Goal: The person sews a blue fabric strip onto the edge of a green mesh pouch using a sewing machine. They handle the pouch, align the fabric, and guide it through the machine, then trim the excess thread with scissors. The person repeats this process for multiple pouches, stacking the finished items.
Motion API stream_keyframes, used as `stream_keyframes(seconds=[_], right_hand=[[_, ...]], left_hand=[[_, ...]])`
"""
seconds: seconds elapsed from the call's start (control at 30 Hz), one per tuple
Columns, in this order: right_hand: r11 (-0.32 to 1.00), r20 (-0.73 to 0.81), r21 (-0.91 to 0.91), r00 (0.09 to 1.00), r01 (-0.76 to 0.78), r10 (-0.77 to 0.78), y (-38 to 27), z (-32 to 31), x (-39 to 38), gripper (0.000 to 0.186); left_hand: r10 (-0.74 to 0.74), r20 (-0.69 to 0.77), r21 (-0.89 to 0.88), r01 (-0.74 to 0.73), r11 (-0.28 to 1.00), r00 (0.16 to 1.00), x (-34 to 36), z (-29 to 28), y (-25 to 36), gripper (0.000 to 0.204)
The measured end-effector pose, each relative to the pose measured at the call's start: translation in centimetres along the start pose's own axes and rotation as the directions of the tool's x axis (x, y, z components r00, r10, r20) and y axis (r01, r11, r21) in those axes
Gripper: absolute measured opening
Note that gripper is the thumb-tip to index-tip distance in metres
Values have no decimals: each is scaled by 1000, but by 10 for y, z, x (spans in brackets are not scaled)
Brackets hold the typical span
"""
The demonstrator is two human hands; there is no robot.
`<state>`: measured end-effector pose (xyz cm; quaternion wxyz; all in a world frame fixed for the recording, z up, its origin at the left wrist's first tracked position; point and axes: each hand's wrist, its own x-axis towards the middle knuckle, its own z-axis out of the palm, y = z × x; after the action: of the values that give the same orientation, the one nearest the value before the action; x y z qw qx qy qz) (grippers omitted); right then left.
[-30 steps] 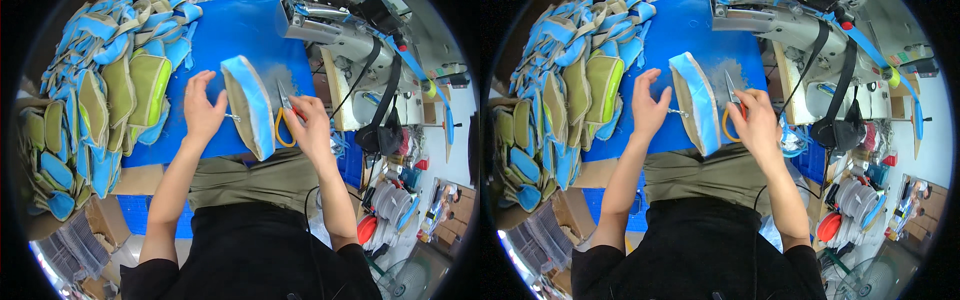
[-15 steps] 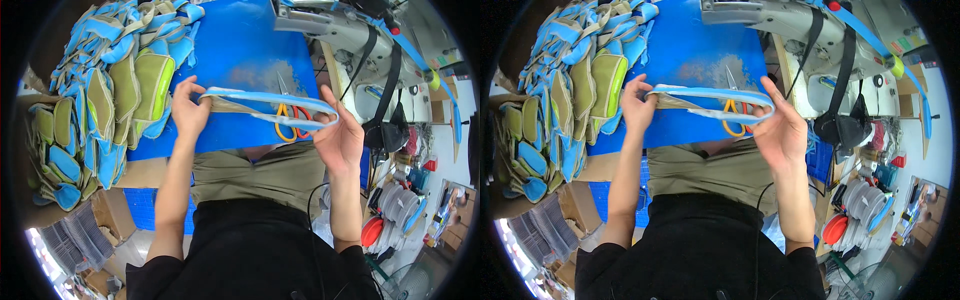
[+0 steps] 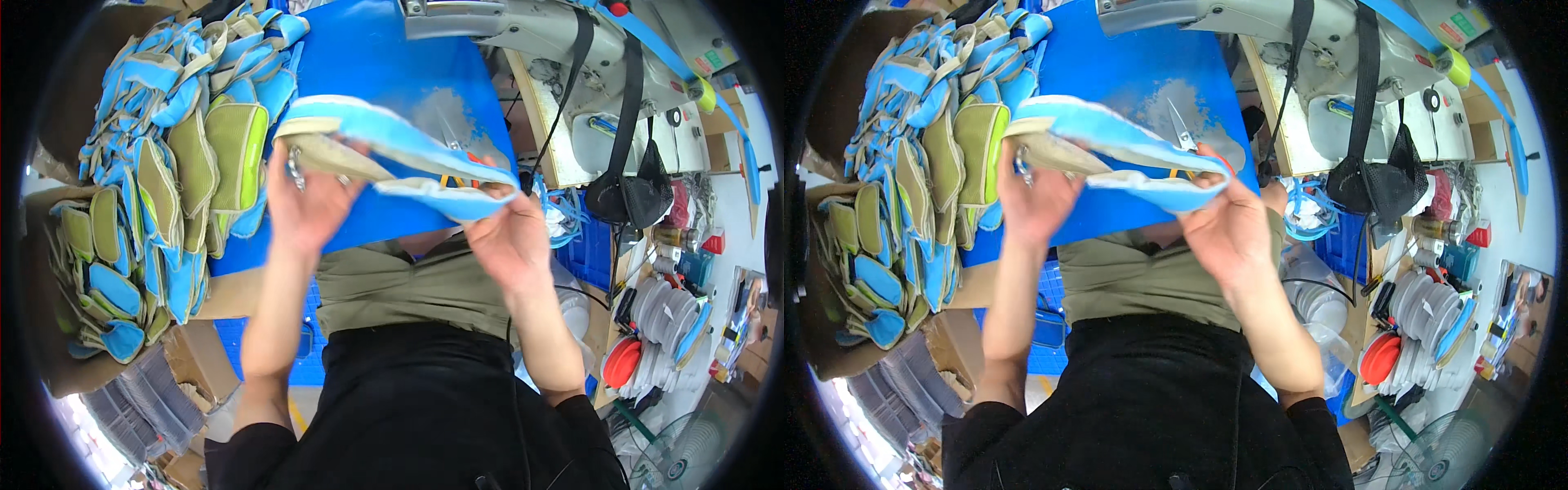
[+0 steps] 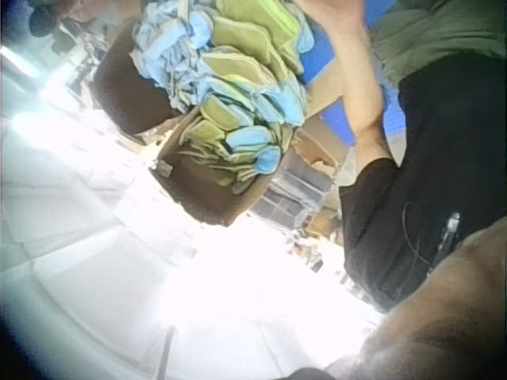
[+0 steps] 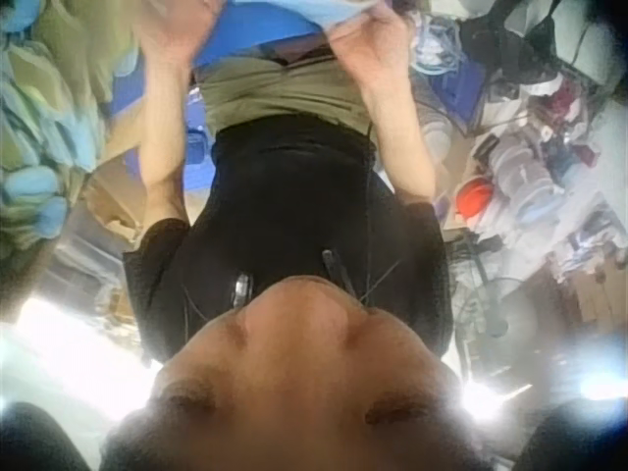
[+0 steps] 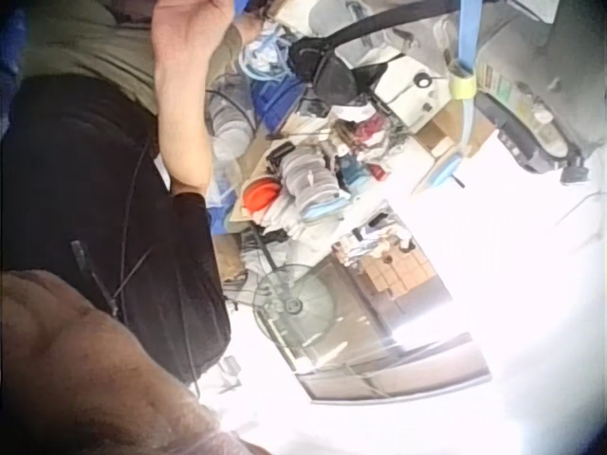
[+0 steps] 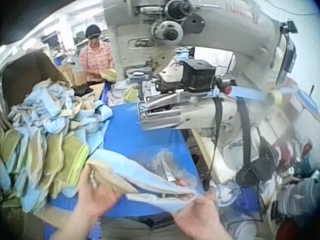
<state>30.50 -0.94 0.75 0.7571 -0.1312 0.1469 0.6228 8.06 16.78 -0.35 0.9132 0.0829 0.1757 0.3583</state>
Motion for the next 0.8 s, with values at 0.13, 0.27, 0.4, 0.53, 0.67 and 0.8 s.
stream_keyframes(seconds=[0.13,0.27,0.4,0.53,0.67,0.8], right_hand=[[985,-133,-169,991,-46,24,30,-12,8,36],[32,218,-972,946,233,-240,39,-18,-13,69],[-606,615,-562,774,563,148,42,7,-4,92],[-449,538,-624,769,639,346,75,15,14,70],[-473,654,-509,680,719,331,67,2,3,31],[-541,576,-438,686,718,444,58,14,-24,24]], left_hand=[[-74,-53,-160,65,985,996,-31,13,-40,78],[-6,-33,-76,4,997,999,-38,-10,-22,58],[-14,-58,59,18,998,998,-39,0,-8,45],[-40,-165,249,81,965,986,-38,18,-2,49],[44,-200,261,10,965,979,-24,3,56,30],[133,-253,238,-71,969,958,-15,5,78,18]])
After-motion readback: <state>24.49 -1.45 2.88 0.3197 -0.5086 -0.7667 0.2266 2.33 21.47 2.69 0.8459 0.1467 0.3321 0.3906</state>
